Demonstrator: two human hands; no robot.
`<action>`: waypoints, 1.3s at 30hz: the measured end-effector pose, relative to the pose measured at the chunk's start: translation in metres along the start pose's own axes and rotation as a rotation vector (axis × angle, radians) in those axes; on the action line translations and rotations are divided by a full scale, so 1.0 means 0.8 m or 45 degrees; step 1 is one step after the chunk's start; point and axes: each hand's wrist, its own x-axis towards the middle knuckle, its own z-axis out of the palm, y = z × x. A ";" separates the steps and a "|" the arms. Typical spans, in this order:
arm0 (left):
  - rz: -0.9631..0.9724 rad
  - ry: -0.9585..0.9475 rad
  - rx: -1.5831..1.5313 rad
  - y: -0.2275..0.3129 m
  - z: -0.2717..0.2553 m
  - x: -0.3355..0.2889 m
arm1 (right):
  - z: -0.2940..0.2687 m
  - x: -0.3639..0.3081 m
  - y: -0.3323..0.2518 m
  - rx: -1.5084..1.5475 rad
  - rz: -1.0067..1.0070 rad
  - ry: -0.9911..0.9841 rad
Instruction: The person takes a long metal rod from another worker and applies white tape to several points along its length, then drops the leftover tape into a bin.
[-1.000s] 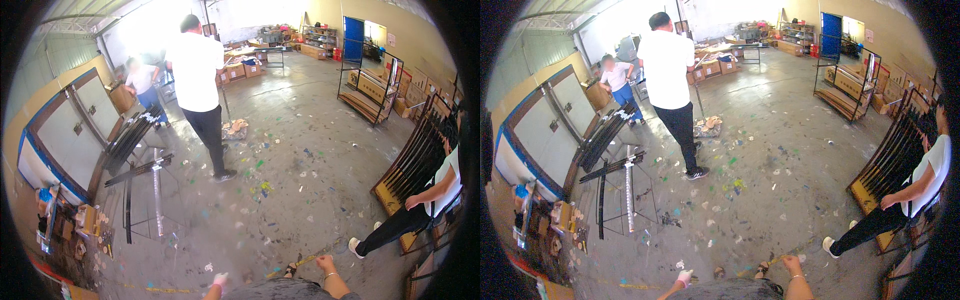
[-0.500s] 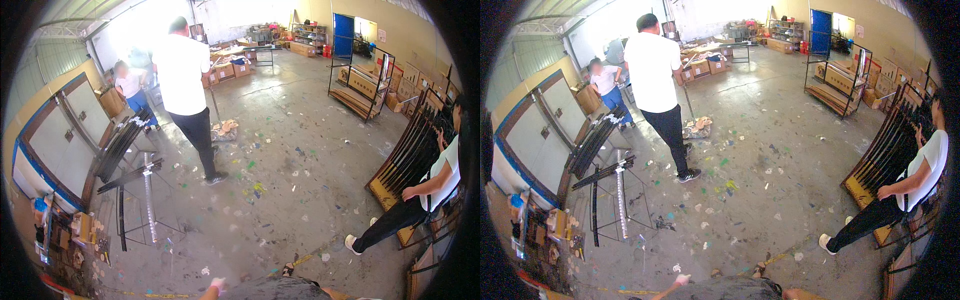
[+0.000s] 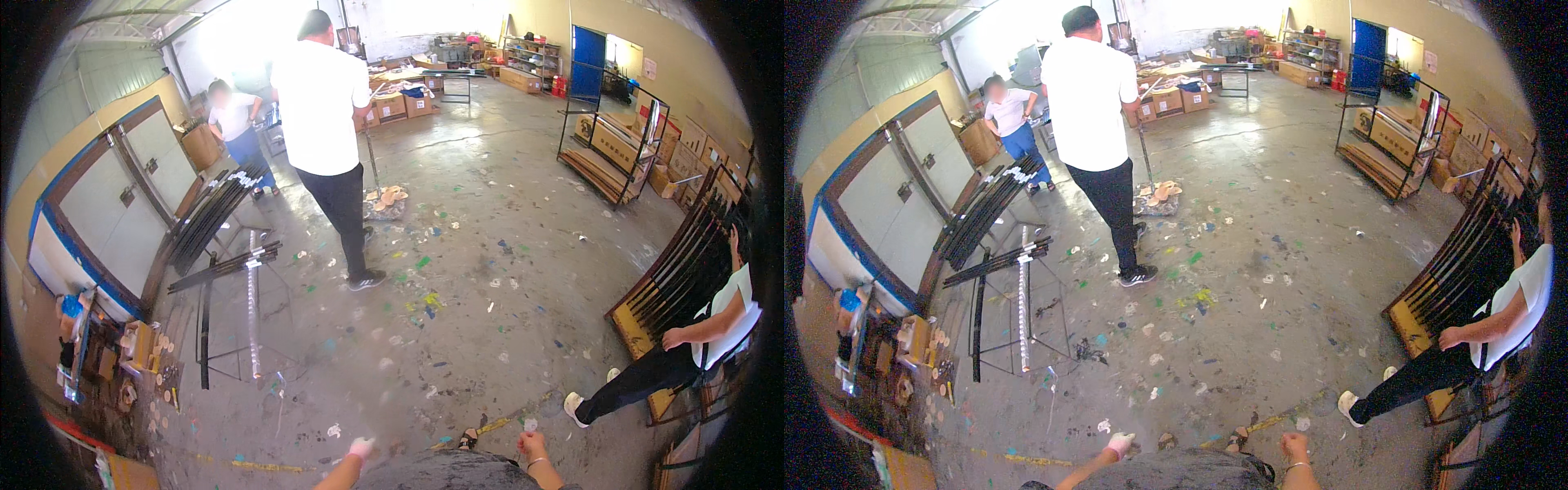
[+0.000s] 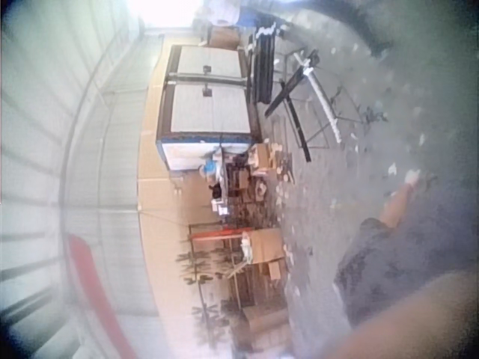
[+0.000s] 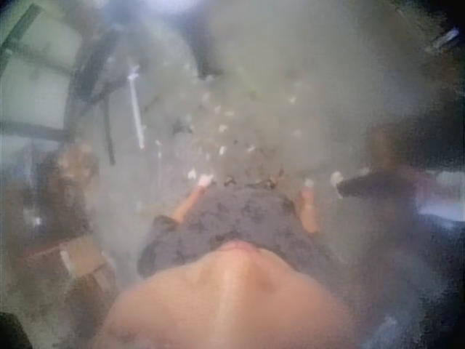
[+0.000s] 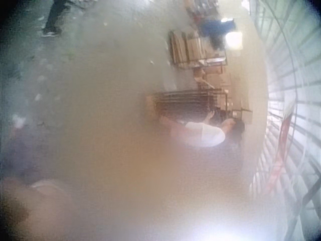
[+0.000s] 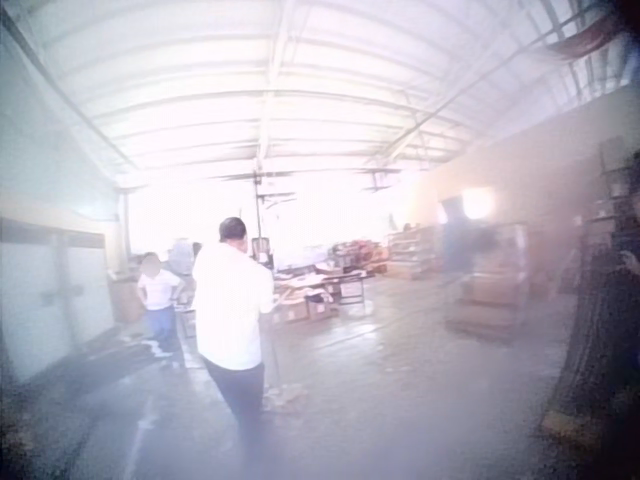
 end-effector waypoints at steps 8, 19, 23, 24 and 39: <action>0.032 0.056 0.571 0.025 -0.013 -0.106 | -0.007 -0.039 0.042 -0.279 0.231 0.028; -0.060 -0.041 -0.105 0.008 -0.010 -0.023 | -0.010 -0.065 0.026 -0.224 0.220 0.007; -0.117 -0.036 -0.144 0.063 0.004 -0.061 | -0.006 -0.043 0.050 0.005 0.168 0.041; -0.128 -0.034 -0.162 0.082 0.008 -0.077 | -0.008 -0.038 0.055 0.007 0.155 0.040; -0.303 -0.046 -0.061 0.079 0.002 -0.140 | -0.012 -0.095 0.031 -0.460 0.194 0.028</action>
